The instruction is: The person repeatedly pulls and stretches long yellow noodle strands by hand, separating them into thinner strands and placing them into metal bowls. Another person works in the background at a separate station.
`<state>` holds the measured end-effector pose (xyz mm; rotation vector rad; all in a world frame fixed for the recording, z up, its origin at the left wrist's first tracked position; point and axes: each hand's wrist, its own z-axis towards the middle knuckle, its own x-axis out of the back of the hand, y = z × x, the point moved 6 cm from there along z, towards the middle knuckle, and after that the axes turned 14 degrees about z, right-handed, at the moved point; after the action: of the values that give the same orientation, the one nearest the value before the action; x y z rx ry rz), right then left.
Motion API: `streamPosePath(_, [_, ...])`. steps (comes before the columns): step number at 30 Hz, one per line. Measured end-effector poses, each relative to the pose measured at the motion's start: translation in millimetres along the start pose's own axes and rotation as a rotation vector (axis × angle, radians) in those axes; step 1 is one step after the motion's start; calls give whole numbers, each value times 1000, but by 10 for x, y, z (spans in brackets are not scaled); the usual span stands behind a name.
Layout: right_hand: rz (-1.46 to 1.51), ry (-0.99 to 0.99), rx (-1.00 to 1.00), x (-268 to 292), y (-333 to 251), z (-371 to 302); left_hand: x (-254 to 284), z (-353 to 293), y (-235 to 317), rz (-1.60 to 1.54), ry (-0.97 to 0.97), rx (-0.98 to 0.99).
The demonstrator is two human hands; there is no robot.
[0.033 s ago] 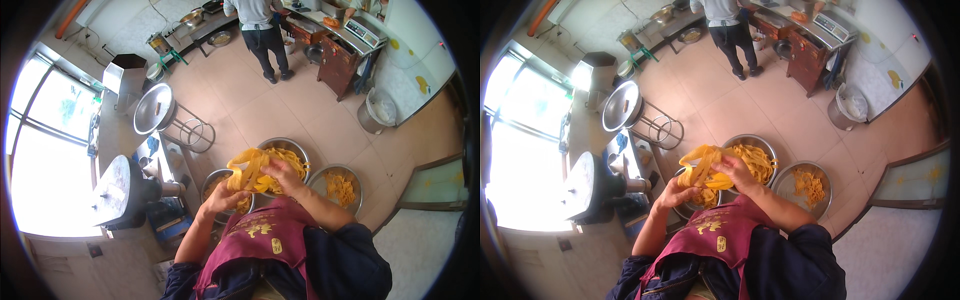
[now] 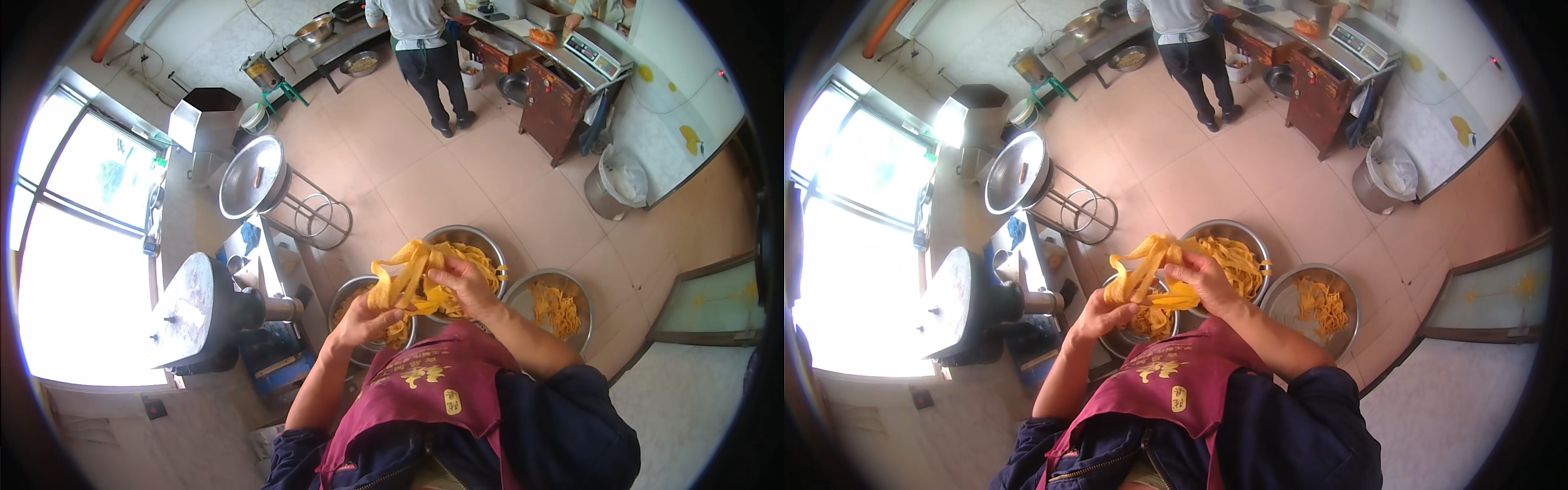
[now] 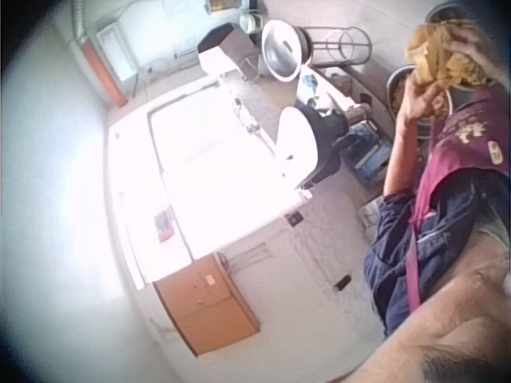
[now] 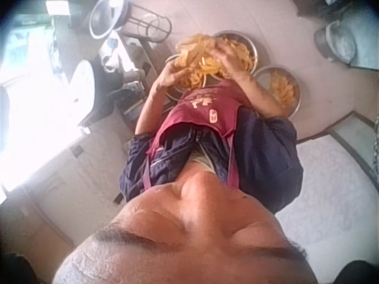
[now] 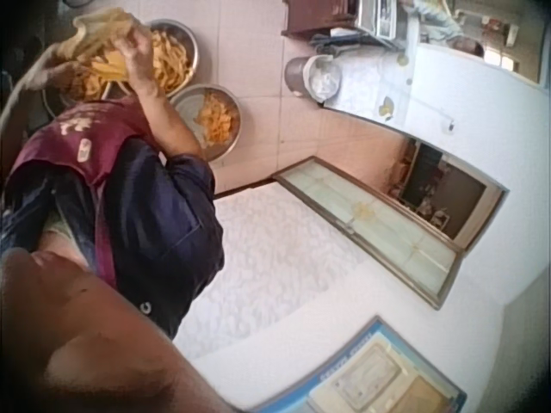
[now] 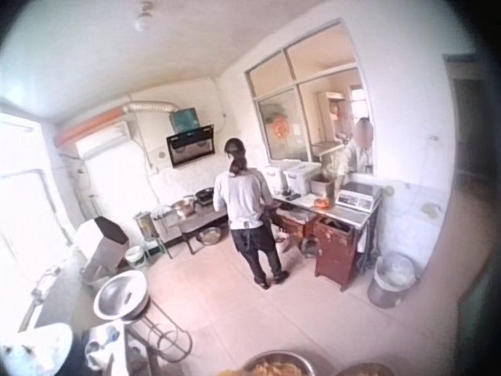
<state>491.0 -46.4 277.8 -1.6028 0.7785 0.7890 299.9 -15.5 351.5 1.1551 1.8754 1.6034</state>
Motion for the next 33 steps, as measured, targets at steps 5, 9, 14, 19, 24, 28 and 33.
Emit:
streamPosePath(5, [-86, -35, -135, 41, -223, 65, 290, -52, -90, -563, 142, -321])
streamPosePath(9, [133, -65, -241, 496, -438, 19, 762, -278, -282, -944, 335, -438])
streamPosePath(14, [284, -147, -246, 682, -635, -150, 1008, -615, -441, -896, 379, -562])
streamPosePath(19, [552, -64, -108, 890, -865, -137, 1278, -916, -652, -819, 377, -640])
streamPosePath(24, [692, 76, 144, 1317, -1374, -210, 1572, -1335, -999, -843, 526, -615])
streamPosePath(28, [782, 142, 363, 1914, -1931, -329, 1671, -1554, -1117, -807, 650, -614])
streamPosePath(33, [821, 232, 504, 2103, -1966, -269, 1570, -1559, -1539, -896, 637, -347])
